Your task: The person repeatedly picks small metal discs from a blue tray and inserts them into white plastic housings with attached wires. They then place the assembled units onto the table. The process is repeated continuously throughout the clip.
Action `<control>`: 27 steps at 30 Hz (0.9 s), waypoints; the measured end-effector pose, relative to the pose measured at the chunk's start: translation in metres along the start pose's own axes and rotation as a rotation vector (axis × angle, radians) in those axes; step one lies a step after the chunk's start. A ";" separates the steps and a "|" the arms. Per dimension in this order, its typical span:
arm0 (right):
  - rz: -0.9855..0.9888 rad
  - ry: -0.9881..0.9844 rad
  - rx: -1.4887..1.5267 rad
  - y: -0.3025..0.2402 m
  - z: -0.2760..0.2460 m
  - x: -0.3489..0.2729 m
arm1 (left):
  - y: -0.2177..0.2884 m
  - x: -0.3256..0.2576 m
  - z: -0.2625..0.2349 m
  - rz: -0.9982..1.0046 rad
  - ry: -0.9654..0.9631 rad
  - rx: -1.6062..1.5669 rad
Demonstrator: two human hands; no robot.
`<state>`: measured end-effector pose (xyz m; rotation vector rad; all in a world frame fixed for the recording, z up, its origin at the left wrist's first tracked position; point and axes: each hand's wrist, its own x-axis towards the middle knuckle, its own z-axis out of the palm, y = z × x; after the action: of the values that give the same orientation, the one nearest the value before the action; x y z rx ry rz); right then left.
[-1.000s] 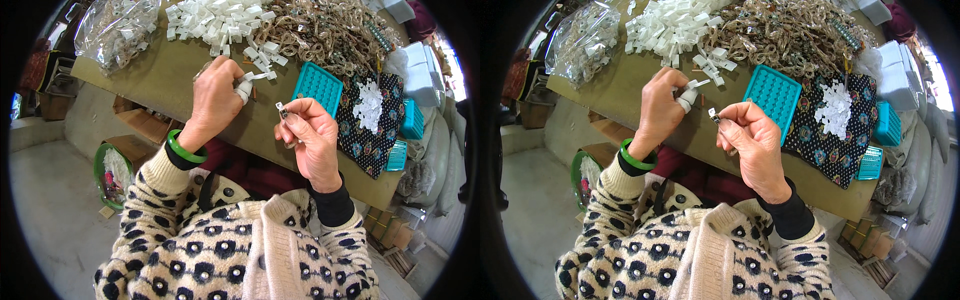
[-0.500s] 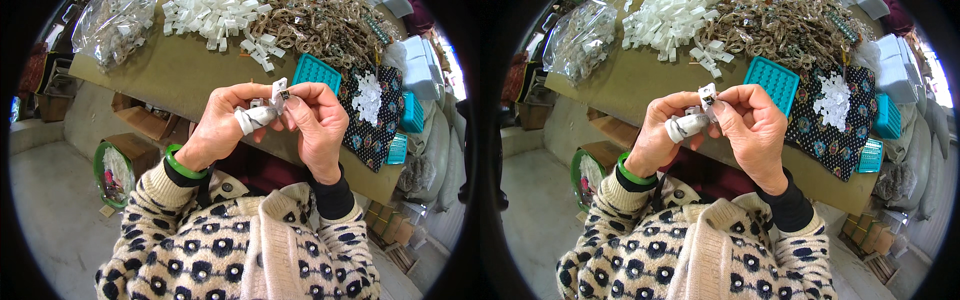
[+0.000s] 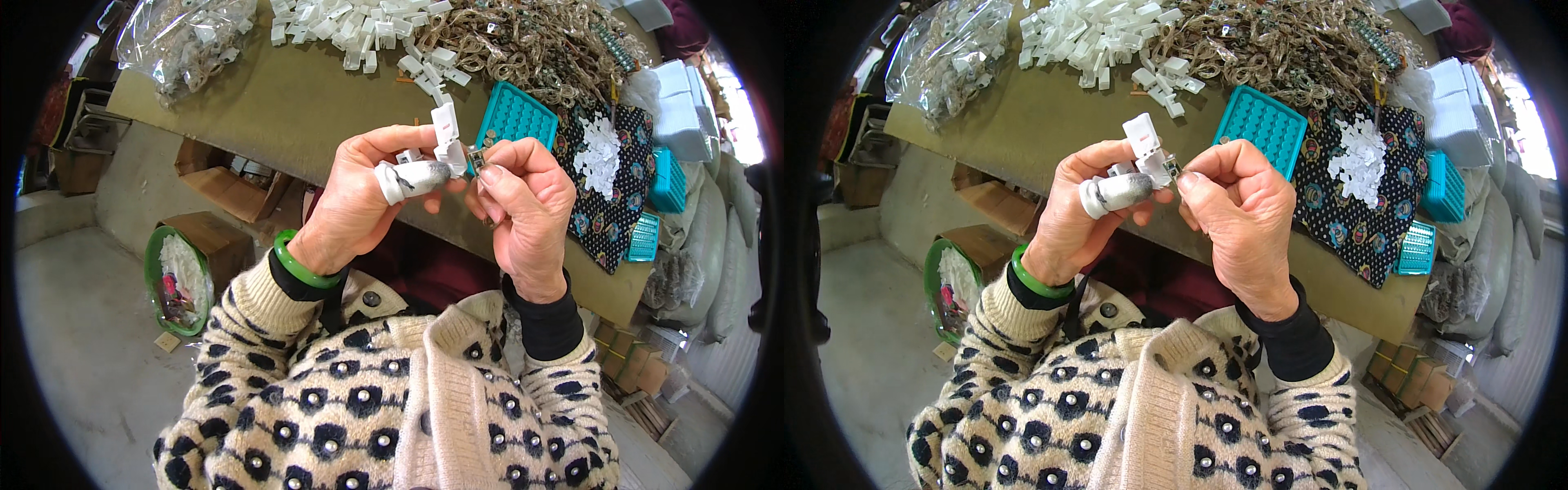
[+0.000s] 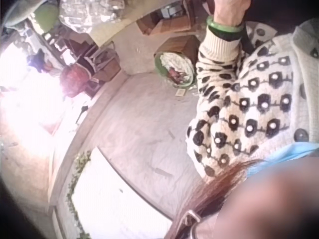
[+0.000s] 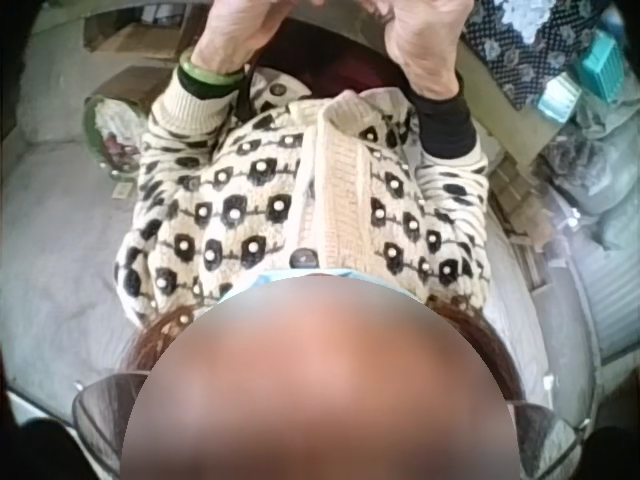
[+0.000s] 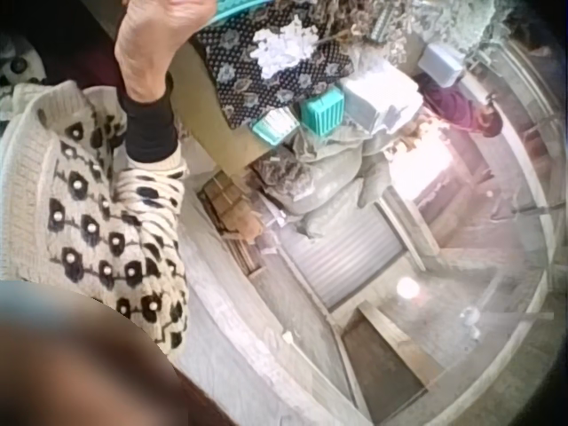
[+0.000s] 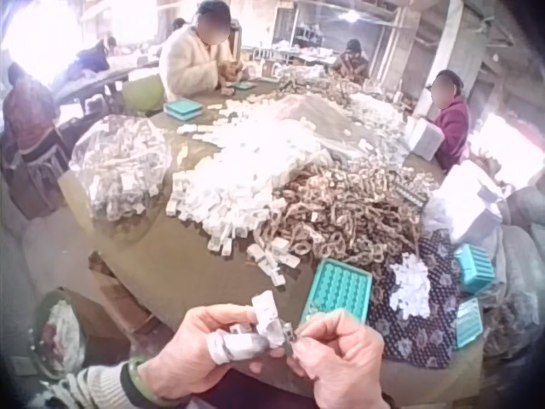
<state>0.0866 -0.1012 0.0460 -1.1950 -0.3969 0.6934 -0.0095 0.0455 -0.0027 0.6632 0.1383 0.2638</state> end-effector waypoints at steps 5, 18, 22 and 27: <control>0.049 0.069 -0.134 -0.002 0.009 -0.002 | -0.003 -0.002 -0.002 0.084 -0.028 0.116; -0.510 -0.033 -0.731 0.011 0.011 -0.004 | -0.006 -0.003 0.006 0.138 0.112 0.087; -0.706 0.014 -0.919 0.021 0.013 -0.007 | -0.006 -0.005 0.010 0.142 0.156 0.121; -0.891 0.074 -1.075 0.027 0.010 -0.004 | -0.006 -0.006 0.020 0.258 0.257 0.499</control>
<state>0.0701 -0.0915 0.0238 -1.8060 -1.2289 -0.4329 -0.0101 0.0274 0.0095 1.1443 0.3730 0.5739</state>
